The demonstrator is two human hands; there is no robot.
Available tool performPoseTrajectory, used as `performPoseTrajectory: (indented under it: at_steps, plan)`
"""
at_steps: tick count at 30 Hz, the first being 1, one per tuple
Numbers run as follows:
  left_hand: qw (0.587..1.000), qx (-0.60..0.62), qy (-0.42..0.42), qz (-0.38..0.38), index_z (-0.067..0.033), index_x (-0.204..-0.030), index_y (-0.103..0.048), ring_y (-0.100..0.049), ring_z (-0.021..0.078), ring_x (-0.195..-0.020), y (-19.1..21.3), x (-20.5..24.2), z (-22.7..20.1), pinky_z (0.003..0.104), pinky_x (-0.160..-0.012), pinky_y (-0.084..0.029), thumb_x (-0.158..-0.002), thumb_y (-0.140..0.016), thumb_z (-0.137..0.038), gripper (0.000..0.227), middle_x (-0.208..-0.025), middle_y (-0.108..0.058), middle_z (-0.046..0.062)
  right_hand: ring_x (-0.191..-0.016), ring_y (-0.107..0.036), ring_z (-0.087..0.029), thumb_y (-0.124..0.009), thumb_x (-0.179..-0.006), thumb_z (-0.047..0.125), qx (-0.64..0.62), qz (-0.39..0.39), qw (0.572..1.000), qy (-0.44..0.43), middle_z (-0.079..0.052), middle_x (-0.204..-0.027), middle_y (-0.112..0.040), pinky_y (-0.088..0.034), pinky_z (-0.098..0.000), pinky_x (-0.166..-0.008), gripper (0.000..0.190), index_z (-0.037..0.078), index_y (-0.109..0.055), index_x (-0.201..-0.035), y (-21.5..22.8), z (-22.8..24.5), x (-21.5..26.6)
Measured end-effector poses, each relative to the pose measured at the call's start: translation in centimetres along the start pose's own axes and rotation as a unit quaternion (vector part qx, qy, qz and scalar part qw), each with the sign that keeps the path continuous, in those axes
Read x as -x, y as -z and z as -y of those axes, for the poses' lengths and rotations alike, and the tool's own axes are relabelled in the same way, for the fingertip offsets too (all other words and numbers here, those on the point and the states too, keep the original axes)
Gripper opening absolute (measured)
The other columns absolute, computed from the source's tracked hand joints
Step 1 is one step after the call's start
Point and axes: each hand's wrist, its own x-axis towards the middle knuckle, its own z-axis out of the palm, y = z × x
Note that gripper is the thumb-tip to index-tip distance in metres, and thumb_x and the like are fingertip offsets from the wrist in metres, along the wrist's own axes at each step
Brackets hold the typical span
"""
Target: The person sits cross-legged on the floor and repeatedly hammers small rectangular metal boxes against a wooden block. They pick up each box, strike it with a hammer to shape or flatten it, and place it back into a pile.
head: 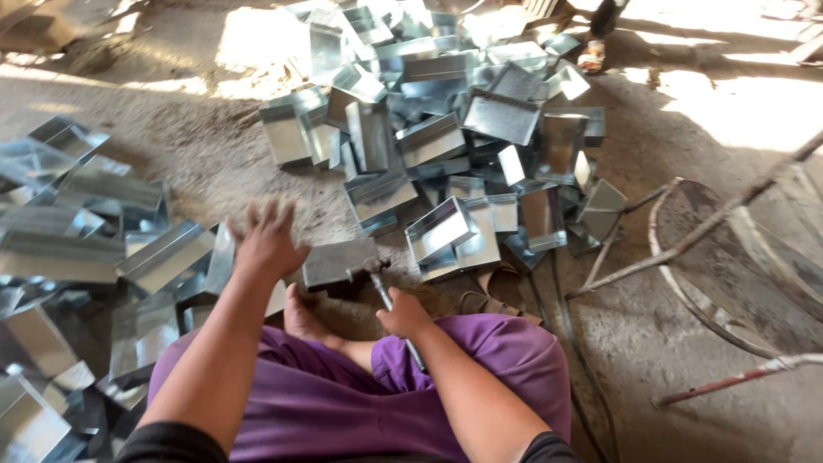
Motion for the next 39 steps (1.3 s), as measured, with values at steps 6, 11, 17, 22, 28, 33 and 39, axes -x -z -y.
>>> performPoseTrajectory:
  at_steps: [6,11,17,22,28,33,39]
  plan:
    - [0.965,0.111,0.068,0.226,-0.0223,-0.158,-0.037,-0.052,0.034,-0.136,-6.8,3.1,10.8,0.046,-0.112,-0.041,-0.08,-0.073,-0.063,0.095,-0.147,-0.053,0.014,-0.12,-0.062,-0.041,-0.082,-0.079,0.033,0.019,-0.024,0.999,0.012,-0.028,-0.128,-0.064,-0.051,-0.0443,-0.101,0.072,-0.001,-0.056,-0.137,-0.3,-1.4,-1.0]
    - [0.963,0.126,0.178,0.159,-0.0155,-0.142,-0.061,-0.06,0.0304,-0.132,-6.6,2.2,12.5,0.045,-0.109,-0.049,-0.081,-0.074,-0.057,0.075,-0.144,-0.061,0.012,-0.112,-0.066,-0.043,-0.083,-0.079,0.034,0.034,-0.034,0.999,0.018,-0.029,-0.115,-0.069,-0.054,-0.0459,-0.094,0.071,0.001,-0.056,-0.135,0.1,-1.0,-1.3]
    - [0.929,0.167,0.328,0.043,-0.0154,-0.147,-0.054,-0.049,0.0319,-0.142,-5.3,-0.5,12.1,0.051,-0.112,-0.043,-0.088,-0.069,-0.043,0.067,-0.153,-0.052,0.01,-0.106,-0.071,-0.04,-0.078,-0.081,0.034,0.043,0.015,0.998,-0.044,-0.026,-0.109,-0.074,-0.056,-0.0449,-0.093,0.066,0.004,-0.057,-0.137,1.1,-0.4,-0.2]
    - [0.941,0.06,0.321,0.09,-0.0171,-0.153,-0.041,-0.037,0.0322,-0.146,-8.5,-3.5,15.8,0.067,-0.114,-0.024,-0.087,-0.066,-0.031,0.072,-0.157,-0.039,0.01,-0.104,-0.068,-0.042,-0.086,-0.076,0.034,0.052,-0.047,0.997,0.024,-0.03,-0.112,-0.067,-0.054,-0.0474,-0.089,0.075,-0.001,-0.053,-0.134,1.4,-0.8,-0.2]
    - [0.937,0.029,0.319,0.138,-0.0159,-0.14,-0.065,-0.041,0.0322,-0.149,-13.1,-4.6,21.5,0.069,-0.119,-0.016,-0.097,-0.058,-0.026,0.045,-0.156,-0.051,0.003,-0.127,-0.059,-0.04,-0.081,-0.08,0.038,0.066,-0.002,0.997,-0.025,-0.027,-0.134,-0.061,-0.048,-0.0425,-0.106,0.078,0.0,-0.052,-0.141,0.6,-0.6,0.1]
    - [0.928,0.028,0.356,0.104,-0.0137,-0.141,-0.068,-0.054,0.0331,-0.141,-12.4,-4.9,22.6,0.067,-0.124,-0.014,-0.101,-0.054,-0.02,0.043,-0.151,-0.06,0.01,-0.126,-0.059,-0.04,-0.08,-0.081,0.037,0.04,0.012,0.999,-0.031,-0.027,-0.134,-0.061,-0.049,-0.0419,-0.106,0.079,0.0,-0.049,-0.144,0.5,-0.4,0.0]
    - [0.949,0.019,0.297,-0.105,-0.0057,-0.12,-0.074,-0.065,0.0397,-0.115,-8.7,-3.4,18.1,0.076,-0.105,-0.02,-0.101,-0.052,-0.029,0.037,-0.125,-0.07,0.019,-0.106,-0.069,-0.038,-0.084,-0.081,0.035,-0.024,-0.014,1.0,-0.009,-0.025,-0.11,-0.07,-0.055,-0.0422,-0.093,0.064,-0.002,-0.061,-0.127,0.6,0.0,-0.6]
